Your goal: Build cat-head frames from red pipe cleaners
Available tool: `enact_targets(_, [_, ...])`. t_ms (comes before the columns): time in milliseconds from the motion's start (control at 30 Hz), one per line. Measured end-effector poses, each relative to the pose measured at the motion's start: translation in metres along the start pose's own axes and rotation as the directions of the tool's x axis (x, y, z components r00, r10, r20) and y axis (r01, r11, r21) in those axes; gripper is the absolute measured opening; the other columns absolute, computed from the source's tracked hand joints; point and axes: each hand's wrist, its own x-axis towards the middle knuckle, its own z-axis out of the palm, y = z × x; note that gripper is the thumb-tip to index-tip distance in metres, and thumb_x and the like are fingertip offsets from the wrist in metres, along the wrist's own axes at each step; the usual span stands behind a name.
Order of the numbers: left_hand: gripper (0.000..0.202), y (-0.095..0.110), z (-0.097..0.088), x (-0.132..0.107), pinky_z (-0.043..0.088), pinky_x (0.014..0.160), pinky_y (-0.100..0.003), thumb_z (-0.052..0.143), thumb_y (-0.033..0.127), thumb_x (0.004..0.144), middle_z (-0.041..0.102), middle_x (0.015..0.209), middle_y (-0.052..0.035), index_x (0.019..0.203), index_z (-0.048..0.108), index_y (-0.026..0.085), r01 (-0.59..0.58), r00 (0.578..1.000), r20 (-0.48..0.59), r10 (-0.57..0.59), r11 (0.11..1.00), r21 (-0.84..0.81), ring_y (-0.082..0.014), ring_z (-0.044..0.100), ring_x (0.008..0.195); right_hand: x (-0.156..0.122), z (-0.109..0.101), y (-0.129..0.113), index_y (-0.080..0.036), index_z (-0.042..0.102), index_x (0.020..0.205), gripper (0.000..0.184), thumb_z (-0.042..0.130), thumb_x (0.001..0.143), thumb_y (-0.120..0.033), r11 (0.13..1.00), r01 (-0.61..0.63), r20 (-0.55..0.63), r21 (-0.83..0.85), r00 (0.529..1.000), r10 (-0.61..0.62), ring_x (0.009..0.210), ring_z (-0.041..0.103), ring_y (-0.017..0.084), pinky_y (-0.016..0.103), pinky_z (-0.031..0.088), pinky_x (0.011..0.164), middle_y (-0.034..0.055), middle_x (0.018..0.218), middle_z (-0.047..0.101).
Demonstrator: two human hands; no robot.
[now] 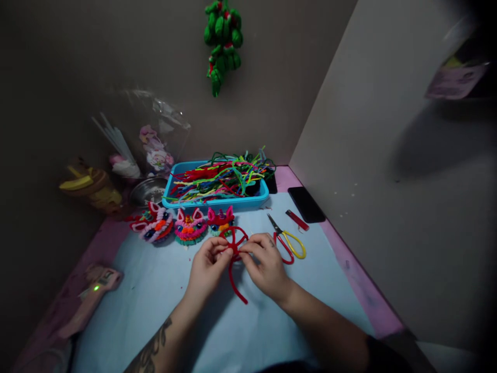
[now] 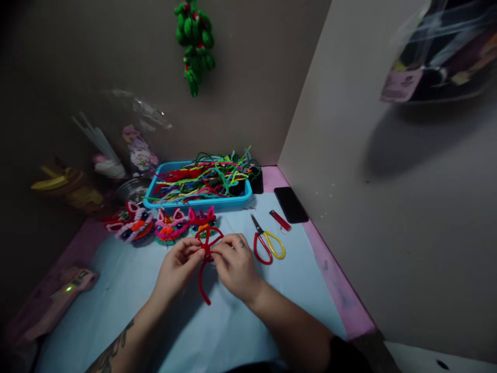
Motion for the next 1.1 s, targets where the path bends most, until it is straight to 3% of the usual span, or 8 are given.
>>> enact_targets(367, [0.029, 0.0015, -0.0001, -0.0016, 0.037, 0.055, -0.019, 0.074, 0.031, 0.068, 0.055, 0.062, 0.005, 0.079, 0.05, 0.018, -0.026, 0.999, 0.02, 0.026, 0.999, 0.019, -0.0075, 0.05, 0.056, 0.0008, -0.0016, 0.002, -0.02, 0.062, 0.081, 0.011, 0.055, 0.082, -0.012, 1.0, 0.002, -0.022, 0.03, 1.0, -0.002, 0.085, 0.052, 0.019, 0.035, 0.045, 0.076, 0.0048, 0.086, 0.055])
enact_targets(767, [0.028, 0.0038, -0.0021, -0.001, 0.038, 0.058, -0.021, 0.071, 0.032, 0.069, 0.059, 0.064, 0.0033, 0.082, 0.051, 0.017, -0.011, 0.996, 0.093, 0.005, 0.998, 0.058, -0.0091, 0.052, 0.058, 0.0008, -0.0002, 0.0067, -0.022, 0.067, 0.082, 0.012, 0.06, 0.08, -0.013, 1.0, -0.009, -0.057, 0.001, 0.998, 0.009, 0.085, 0.052, 0.019, 0.036, 0.046, 0.076, 0.0049, 0.088, 0.054])
enact_targets(1100, [0.029, 0.0036, -0.0017, -0.0003, 0.037, 0.056, -0.021, 0.072, 0.032, 0.067, 0.057, 0.06, 0.0043, 0.08, 0.05, 0.018, -0.001, 0.996, 0.09, -0.004, 0.998, 0.063, -0.0092, 0.051, 0.054, 0.0043, -0.0005, 0.0042, -0.022, 0.065, 0.077, 0.005, 0.063, 0.078, -0.017, 0.994, -0.09, -0.087, 0.062, 0.992, 0.095, 0.083, 0.054, 0.018, 0.035, 0.047, 0.075, 0.0036, 0.084, 0.054])
